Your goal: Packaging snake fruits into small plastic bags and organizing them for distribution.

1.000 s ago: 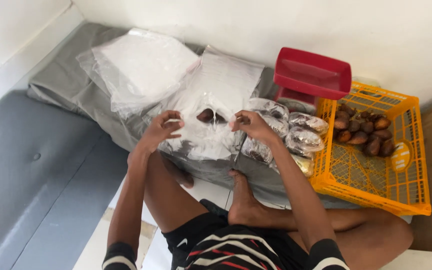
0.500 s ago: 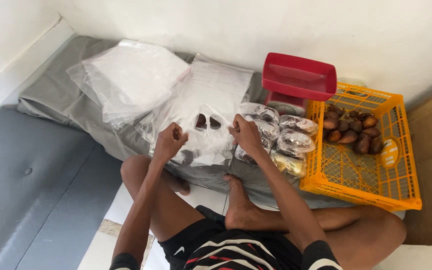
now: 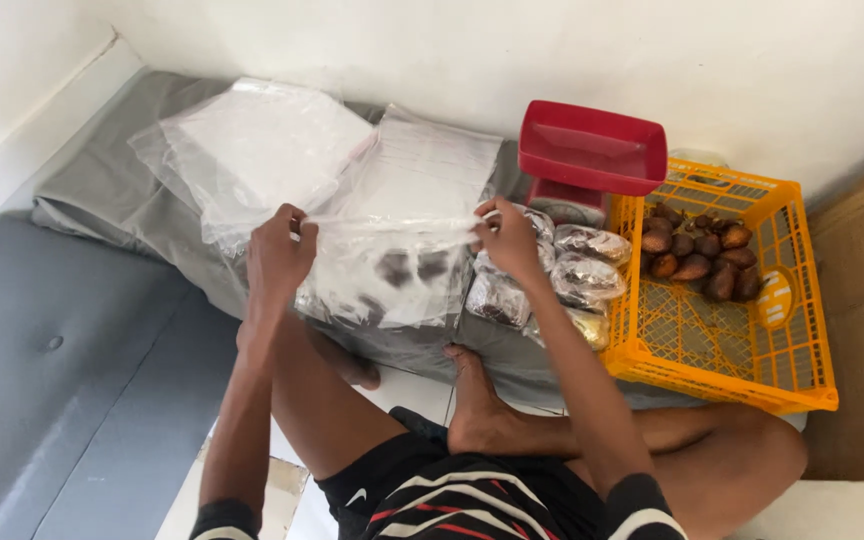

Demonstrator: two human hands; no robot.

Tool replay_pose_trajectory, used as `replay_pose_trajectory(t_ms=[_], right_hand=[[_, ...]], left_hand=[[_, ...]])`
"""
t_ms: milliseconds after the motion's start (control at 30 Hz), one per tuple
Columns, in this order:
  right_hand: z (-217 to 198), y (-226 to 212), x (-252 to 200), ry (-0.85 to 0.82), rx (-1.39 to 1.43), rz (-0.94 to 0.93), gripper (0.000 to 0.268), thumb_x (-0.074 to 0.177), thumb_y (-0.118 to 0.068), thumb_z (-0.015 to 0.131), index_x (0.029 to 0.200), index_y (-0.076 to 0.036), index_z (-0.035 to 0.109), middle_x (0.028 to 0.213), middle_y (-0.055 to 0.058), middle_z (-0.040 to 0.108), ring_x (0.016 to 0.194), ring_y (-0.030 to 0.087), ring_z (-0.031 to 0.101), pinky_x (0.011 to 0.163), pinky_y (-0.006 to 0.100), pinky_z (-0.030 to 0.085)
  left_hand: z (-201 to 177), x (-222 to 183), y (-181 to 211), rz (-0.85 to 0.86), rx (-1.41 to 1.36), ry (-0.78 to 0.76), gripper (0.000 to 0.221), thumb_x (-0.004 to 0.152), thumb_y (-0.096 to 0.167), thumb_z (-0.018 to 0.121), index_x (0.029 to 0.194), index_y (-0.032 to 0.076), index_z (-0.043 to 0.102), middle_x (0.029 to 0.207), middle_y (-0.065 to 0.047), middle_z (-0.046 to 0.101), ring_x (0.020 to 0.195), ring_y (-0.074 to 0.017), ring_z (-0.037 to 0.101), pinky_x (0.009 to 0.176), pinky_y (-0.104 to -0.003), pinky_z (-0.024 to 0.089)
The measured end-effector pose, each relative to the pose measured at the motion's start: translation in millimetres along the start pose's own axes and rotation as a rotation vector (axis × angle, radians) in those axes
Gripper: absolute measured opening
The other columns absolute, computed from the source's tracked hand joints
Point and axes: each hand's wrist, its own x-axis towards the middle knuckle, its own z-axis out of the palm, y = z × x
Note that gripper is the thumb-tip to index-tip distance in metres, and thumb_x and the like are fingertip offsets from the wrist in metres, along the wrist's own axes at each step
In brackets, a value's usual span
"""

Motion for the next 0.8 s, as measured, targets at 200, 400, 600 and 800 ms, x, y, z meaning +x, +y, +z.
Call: replay_pose_trajectory(t_ms=[200,400,600,800], right_hand=[[-34.5,-43.0,-11.9,-0.114,0.33,0.076,0.019,0.086,-0.014,0.067,0.105,-0.01,0.063,0.081,0.011,0.077,0.074,0.017,0.077,0.045,0.021,0.053],[-30.0,-26.0,7.3,-0.198,0.353,0.141,0.016,0.087,-0.018,0.07,0.096,-0.008,0.06,0.083,0.011,0.076,0.08,0.018,0.079,0.042,0.019,0.053],[13.1,49.6,51.8,-0.141,-0.08,-0.112,0.02,0.09,-0.034,0.072,0.088,-0.014,0.067,0.079,0.01,0.071,0.087,0.036,0.075,0.067,0.047,0.057],[37.1,54.2,29.5,-0.155,0.08,0.007,0.033,0.081,-0.037,0.085,0.096,-0.011,0.071,0.087,0.006,0.072,0.082,0.019,0.071,0.062,0.029,0.056]], left_hand=[[-52.6,4.8,51.2,-0.175,-0.497,-0.184,0.025,0.091,0.013,0.061,0.109,0.001,0.073,0.092,-0.022,0.074,0.076,-0.0303,0.076,0.06,-0.041,0.065],[-50.9,22.2,44.9,-0.22,-0.634,-0.328,0.032,0.091,0.011,0.063,0.119,-0.004,0.061,0.098,-0.021,0.072,0.089,-0.0272,0.075,0.069,-0.044,0.065],[-25.2,22.4,31.2,-0.186,-0.516,-0.143,0.022,0.09,0.014,0.073,0.105,-0.001,0.065,0.1,-0.021,0.069,0.086,-0.0325,0.074,0.061,-0.043,0.069],[45.0,6.7,-30.2,-0.067,-0.401,-0.071,0.038,0.093,0.032,0.079,0.104,0.003,0.058,0.089,-0.015,0.065,0.068,-0.026,0.073,0.055,-0.04,0.063]])
